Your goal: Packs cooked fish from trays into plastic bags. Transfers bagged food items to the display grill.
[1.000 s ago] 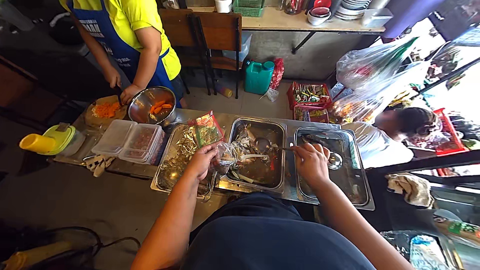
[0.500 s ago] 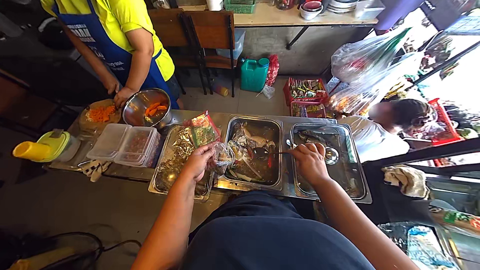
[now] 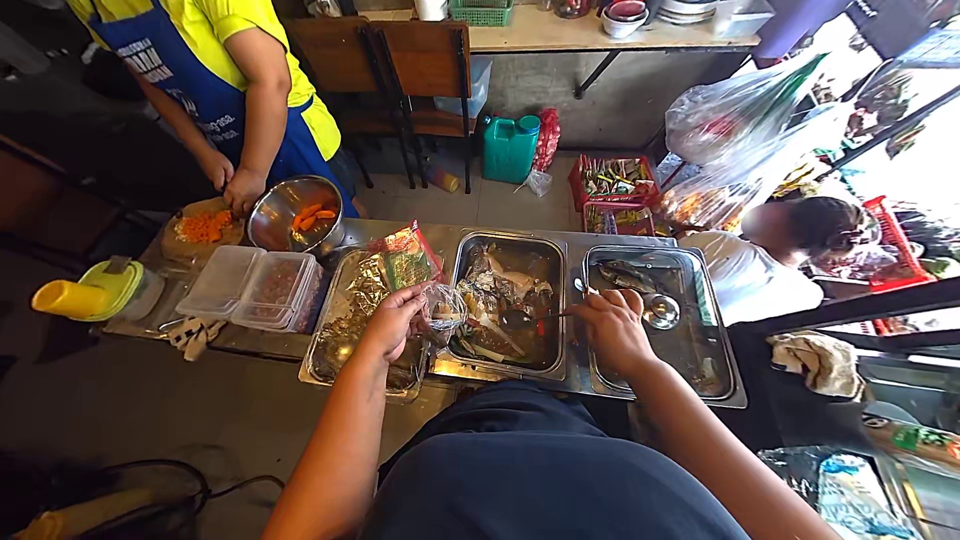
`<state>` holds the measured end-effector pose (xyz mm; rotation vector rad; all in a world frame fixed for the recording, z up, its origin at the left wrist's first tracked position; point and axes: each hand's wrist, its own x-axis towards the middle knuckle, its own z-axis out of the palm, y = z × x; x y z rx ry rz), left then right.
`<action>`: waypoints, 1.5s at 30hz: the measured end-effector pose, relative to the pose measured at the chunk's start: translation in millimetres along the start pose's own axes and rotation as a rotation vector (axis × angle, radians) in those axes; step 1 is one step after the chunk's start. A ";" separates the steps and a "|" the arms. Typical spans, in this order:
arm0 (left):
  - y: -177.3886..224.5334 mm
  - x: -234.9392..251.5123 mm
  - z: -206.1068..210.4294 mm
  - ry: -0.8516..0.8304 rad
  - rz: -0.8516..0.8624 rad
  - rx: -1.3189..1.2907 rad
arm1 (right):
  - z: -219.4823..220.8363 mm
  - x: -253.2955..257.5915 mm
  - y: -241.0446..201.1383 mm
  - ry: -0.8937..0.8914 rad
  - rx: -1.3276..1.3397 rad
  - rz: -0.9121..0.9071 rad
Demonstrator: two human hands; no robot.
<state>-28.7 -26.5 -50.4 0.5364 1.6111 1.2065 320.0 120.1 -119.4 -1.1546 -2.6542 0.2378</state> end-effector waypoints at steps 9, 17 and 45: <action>1.7 2.1 4.6 0.011 -0.013 0.003 | 17.5 30.8 -14.7 0.024 -0.040 0.128; 1.3 0.7 1.0 0.011 -0.003 -0.004 | -4.3 3.4 -8.3 0.024 -0.002 -0.047; -4.3 -0.1 9.3 -0.042 -0.017 0.031 | 5.6 -14.6 22.2 -0.347 0.380 0.406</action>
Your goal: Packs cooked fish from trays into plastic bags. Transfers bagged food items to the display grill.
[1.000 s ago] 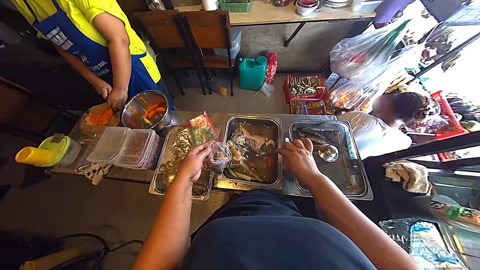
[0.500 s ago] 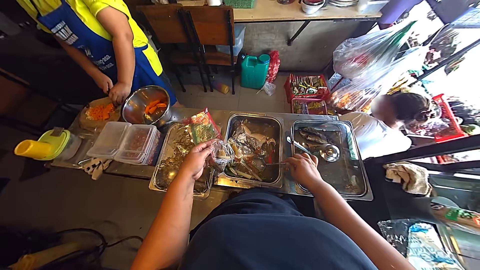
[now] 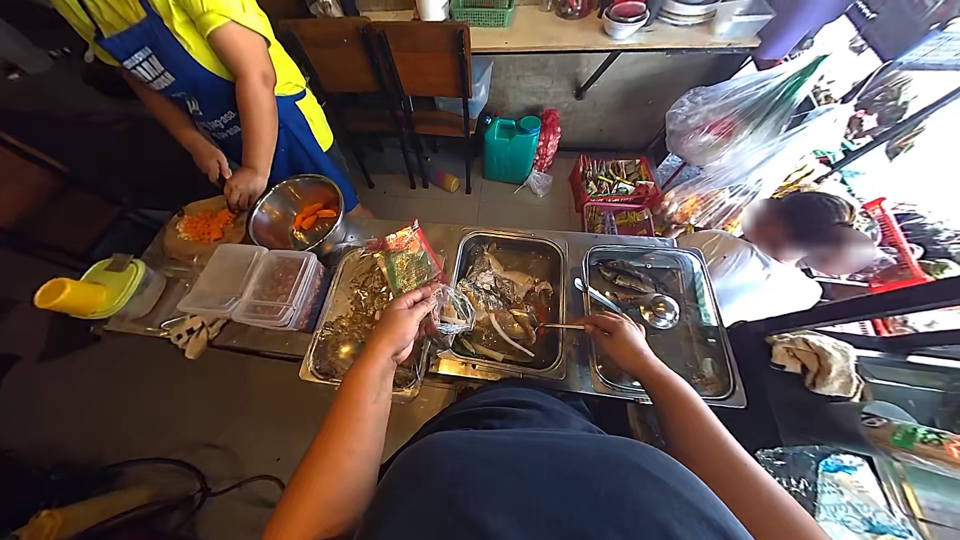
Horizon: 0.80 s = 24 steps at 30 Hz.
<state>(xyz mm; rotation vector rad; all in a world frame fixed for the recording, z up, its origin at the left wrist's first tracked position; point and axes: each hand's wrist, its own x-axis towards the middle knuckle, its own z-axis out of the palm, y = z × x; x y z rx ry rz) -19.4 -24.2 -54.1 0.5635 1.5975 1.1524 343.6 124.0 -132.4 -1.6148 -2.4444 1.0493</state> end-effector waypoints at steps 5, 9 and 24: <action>-0.6 1.6 8.5 -0.022 0.000 0.018 | -22.3 -6.5 -2.3 0.031 0.120 -0.095; -3.4 7.4 14.5 -0.041 0.007 0.048 | -46.4 -9.9 -26.5 0.049 0.121 -0.183; -4.6 0.3 18.5 -0.065 0.044 0.181 | -63.6 23.6 -190.1 -0.130 -0.381 -0.367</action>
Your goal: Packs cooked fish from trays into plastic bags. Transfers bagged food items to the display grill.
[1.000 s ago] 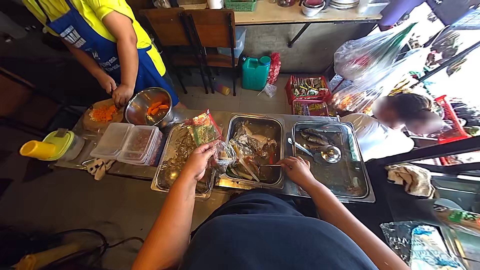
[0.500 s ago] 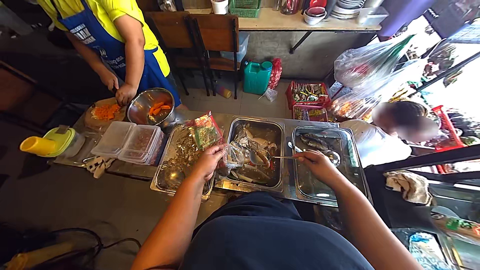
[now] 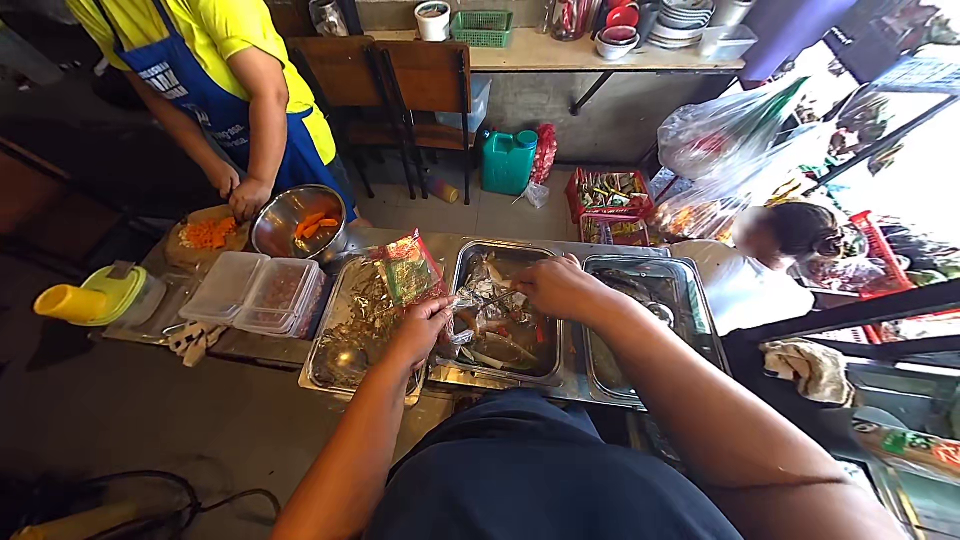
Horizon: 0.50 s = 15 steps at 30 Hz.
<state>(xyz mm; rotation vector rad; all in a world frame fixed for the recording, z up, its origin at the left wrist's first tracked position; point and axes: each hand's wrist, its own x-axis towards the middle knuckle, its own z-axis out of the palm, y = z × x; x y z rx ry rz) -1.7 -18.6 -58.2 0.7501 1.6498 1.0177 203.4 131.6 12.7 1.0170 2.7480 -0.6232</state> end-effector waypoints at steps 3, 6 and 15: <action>-1.3 -2.0 -1.6 0.008 0.013 0.030 | -9.0 14.5 -41.0 -0.027 -0.222 -0.108; -2.9 -2.6 -4.7 0.006 0.027 0.059 | -20.1 22.2 -83.5 -0.115 -0.448 -0.163; -3.8 0.5 -4.4 0.067 0.007 -0.087 | -49.5 32.5 -121.2 -0.228 -0.685 -0.196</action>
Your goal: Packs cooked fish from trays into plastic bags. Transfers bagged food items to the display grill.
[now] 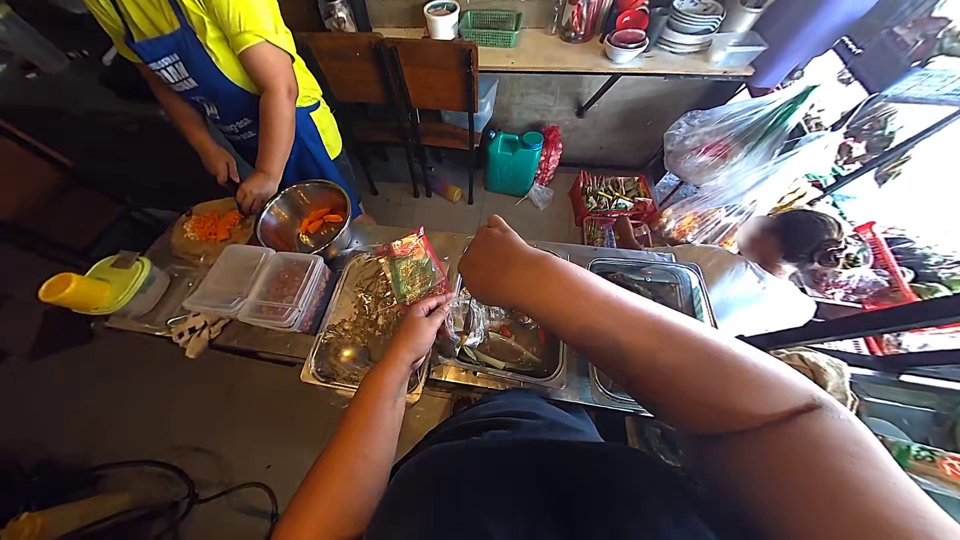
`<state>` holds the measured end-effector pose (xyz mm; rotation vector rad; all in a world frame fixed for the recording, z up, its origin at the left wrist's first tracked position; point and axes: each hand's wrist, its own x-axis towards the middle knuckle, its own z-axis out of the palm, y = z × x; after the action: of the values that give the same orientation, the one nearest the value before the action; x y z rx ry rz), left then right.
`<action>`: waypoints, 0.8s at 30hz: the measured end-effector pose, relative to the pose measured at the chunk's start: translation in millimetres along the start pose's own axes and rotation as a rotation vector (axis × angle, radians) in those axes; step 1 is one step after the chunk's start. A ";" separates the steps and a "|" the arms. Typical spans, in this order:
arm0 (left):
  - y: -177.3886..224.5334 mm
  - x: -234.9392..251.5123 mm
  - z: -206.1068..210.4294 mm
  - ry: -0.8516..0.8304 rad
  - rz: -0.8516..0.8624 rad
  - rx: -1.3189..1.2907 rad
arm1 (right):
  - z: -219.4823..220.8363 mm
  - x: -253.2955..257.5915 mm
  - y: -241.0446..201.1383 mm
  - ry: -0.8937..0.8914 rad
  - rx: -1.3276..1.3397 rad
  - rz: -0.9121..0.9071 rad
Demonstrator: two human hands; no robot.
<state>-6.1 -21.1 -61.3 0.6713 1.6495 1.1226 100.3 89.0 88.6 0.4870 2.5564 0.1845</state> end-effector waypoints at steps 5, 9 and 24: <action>3.6 6.1 -0.2 0.055 -0.033 -0.094 | 0.7 -22.2 20.0 0.229 0.028 0.030; 3.0 11.3 -1.6 0.083 -0.038 -0.157 | 19.0 -70.5 42.2 0.525 0.079 0.060; 4.5 16.7 -2.6 0.096 0.002 -0.125 | 152.8 -85.0 40.8 0.247 0.894 0.190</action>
<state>-14.8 -6.2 -64.0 0.5460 1.6439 1.2651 260.2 100.0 7.7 1.0796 2.7170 -0.9224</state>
